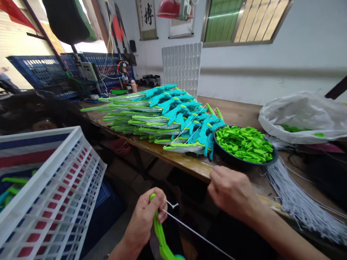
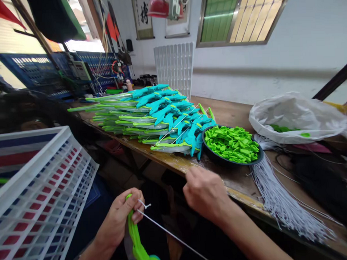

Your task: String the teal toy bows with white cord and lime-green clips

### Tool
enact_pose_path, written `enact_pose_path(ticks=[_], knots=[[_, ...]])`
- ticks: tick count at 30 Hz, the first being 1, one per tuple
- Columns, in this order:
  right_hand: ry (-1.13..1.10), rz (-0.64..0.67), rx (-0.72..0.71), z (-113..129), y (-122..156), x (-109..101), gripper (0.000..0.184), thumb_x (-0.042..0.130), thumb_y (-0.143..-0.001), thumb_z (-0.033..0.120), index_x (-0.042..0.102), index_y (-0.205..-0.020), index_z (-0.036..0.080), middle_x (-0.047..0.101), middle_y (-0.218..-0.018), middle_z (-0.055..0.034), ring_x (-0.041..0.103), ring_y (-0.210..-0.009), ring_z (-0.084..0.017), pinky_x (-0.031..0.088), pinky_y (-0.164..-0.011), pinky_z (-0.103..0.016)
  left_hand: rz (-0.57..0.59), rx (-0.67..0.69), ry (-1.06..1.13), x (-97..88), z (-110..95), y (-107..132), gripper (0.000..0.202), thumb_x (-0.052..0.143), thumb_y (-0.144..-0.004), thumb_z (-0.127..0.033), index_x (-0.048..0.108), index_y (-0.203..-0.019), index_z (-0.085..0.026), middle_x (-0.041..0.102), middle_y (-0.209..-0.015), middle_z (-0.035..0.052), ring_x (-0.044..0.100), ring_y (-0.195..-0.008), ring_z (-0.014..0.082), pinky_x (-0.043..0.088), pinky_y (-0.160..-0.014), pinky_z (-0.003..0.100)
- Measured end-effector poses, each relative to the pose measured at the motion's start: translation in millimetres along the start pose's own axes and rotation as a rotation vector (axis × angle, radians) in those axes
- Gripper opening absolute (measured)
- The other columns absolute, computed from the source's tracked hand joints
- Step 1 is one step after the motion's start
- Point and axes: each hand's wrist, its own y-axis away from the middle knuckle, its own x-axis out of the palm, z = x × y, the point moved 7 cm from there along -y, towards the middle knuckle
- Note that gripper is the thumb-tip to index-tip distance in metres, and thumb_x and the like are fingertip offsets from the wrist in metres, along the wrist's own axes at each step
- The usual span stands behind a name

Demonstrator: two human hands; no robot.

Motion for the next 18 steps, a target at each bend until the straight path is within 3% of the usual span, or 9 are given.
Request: enact_pose_path(ticks=[2,4,6,9,11,13,15,18], knots=[[-0.094,0.023,0.112,-14,6,-7,0.026,0.047,-0.094,0.012,0.054,-0.070,0.019,0.051,-0.068,-0.0020,0.049,-0.058,-0.015,0.034,-0.058,-0.032,-0.025,0.003,0.027,-3.8,-2,3,0.043,0.076,-0.088,-0.047,0.051,-0.070,-0.016,0.045,-0.060,-0.0052,0.039,-0.048,0.0062,0.033,-0.046,0.019],[-0.286,0.054,0.160,-9,11,-9,0.019,0.050,-0.099,0.016,0.061,-0.084,0.017,0.058,-0.078,-0.0026,0.056,-0.066,-0.014,0.041,-0.062,-0.029,-0.031,0.006,0.035,-4.6,-3,6,0.044,0.078,-0.087,-0.047,0.052,-0.070,-0.016,0.045,-0.061,-0.0052,0.040,-0.048,0.0062,0.033,-0.045,0.019],[-0.454,0.081,0.135,13,11,-7,0.013,0.056,-0.100,0.020,0.065,-0.109,0.017,0.066,-0.101,-0.0064,0.065,-0.086,-0.017,0.051,-0.075,-0.028,-0.017,0.003,0.034,-2.4,-4,7,0.044,0.078,-0.086,-0.048,0.052,-0.069,-0.016,0.045,-0.060,-0.0053,0.040,-0.048,0.0063,0.033,-0.045,0.019],[-0.559,0.109,0.060,52,5,2,0.038,0.067,-0.097,0.028,0.058,-0.133,0.017,0.065,-0.125,-0.0119,0.065,-0.110,-0.023,0.055,-0.090,-0.034,0.018,-0.005,0.019,2.1,-6,10,0.044,0.076,-0.087,-0.049,0.052,-0.069,-0.017,0.044,-0.058,-0.0057,0.039,-0.047,0.0065,0.033,-0.045,0.019],[-0.585,0.106,0.022,71,-2,9,0.031,0.068,-0.099,0.032,0.062,-0.125,0.017,0.068,-0.117,-0.0110,0.067,-0.102,-0.022,0.055,-0.085,-0.032,0.036,-0.003,0.013,3.3,-6,11,0.043,0.075,-0.088,-0.049,0.053,-0.070,-0.017,0.045,-0.057,-0.0055,0.039,-0.047,0.0065,0.033,-0.046,0.019],[-0.576,0.093,-0.013,83,-8,13,0.015,0.059,-0.104,0.030,0.067,-0.104,0.017,0.069,-0.097,-0.0069,0.066,-0.085,-0.018,0.052,-0.073,-0.028,0.053,0.003,0.019,3.2,-6,13,0.042,0.075,-0.089,-0.049,0.054,-0.071,-0.017,0.046,-0.058,-0.0052,0.039,-0.047,0.0064,0.033,-0.046,0.020],[-0.504,0.083,-0.051,89,-12,12,0.028,0.047,-0.108,0.025,0.064,-0.087,0.016,0.064,-0.081,-0.0038,0.060,-0.072,-0.015,0.045,-0.065,-0.026,0.080,0.006,0.035,2.9,-6,13,0.042,0.074,-0.090,-0.048,0.054,-0.071,-0.017,0.046,-0.058,-0.0052,0.038,-0.047,0.0062,0.032,-0.046,0.020],[-0.336,0.092,-0.097,91,-11,1,0.040,0.037,-0.111,0.023,0.058,-0.077,0.017,0.059,-0.075,-0.0028,0.053,-0.064,-0.014,0.039,-0.061,-0.028,0.115,0.006,0.066,2.2,-5,13,0.043,0.073,-0.091,-0.048,0.052,-0.070,-0.017,0.044,-0.056,-0.0057,0.037,-0.046,0.0057,0.031,-0.045,0.020]])
